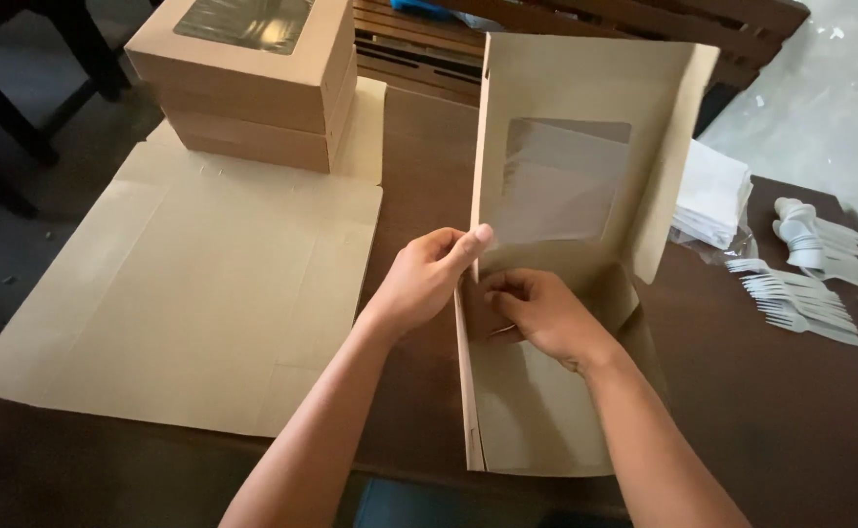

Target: The person assembles a flat cardboard box by folding side flaps and securing them with adhesive tabs. They fold the bottom and side panels into shape, then tuck and press the tabs to lock the box structure. The process is repeated for multiple boxes on a wooden table.

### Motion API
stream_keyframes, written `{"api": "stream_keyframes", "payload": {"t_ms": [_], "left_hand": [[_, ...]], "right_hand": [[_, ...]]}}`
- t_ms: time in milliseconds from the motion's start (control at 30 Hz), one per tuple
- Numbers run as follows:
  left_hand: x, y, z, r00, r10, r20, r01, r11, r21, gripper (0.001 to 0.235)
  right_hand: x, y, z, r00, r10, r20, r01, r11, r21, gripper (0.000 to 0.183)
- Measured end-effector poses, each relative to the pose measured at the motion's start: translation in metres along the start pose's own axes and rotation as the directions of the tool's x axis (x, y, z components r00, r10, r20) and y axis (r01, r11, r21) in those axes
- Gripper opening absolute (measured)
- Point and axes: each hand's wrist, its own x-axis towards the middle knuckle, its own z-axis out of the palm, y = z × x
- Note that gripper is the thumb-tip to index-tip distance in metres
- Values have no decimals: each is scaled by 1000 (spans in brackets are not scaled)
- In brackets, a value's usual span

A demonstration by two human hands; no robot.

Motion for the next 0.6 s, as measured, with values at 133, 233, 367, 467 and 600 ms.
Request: {"api": "stream_keyframes", "payload": {"t_ms": [133,233,367,467,600], "left_hand": [[14,-7,6,1000,-22,-7,21,999,-35,64],[5,10,2,996,-74,47,76,995,-58,72],[-8,32,0,992,-69,103,83,987,-137,91],[-17,38,2,989,-55,138,76,985,-156,96],[-25,50,4,984,-73,162,95,987,-132,89]], "right_hand": [[17,20,-5,999,-22,30,23,999,-46,34],[-6,-6,5,1000,6,25,-6,1000,-15,34],[-4,-4,4,999,-1,39,3,999,-52,34],[12,16,0,998,-24,54,27,997,-74,35],[5,8,0,997,-22,71,26,998,-54,35]]}}
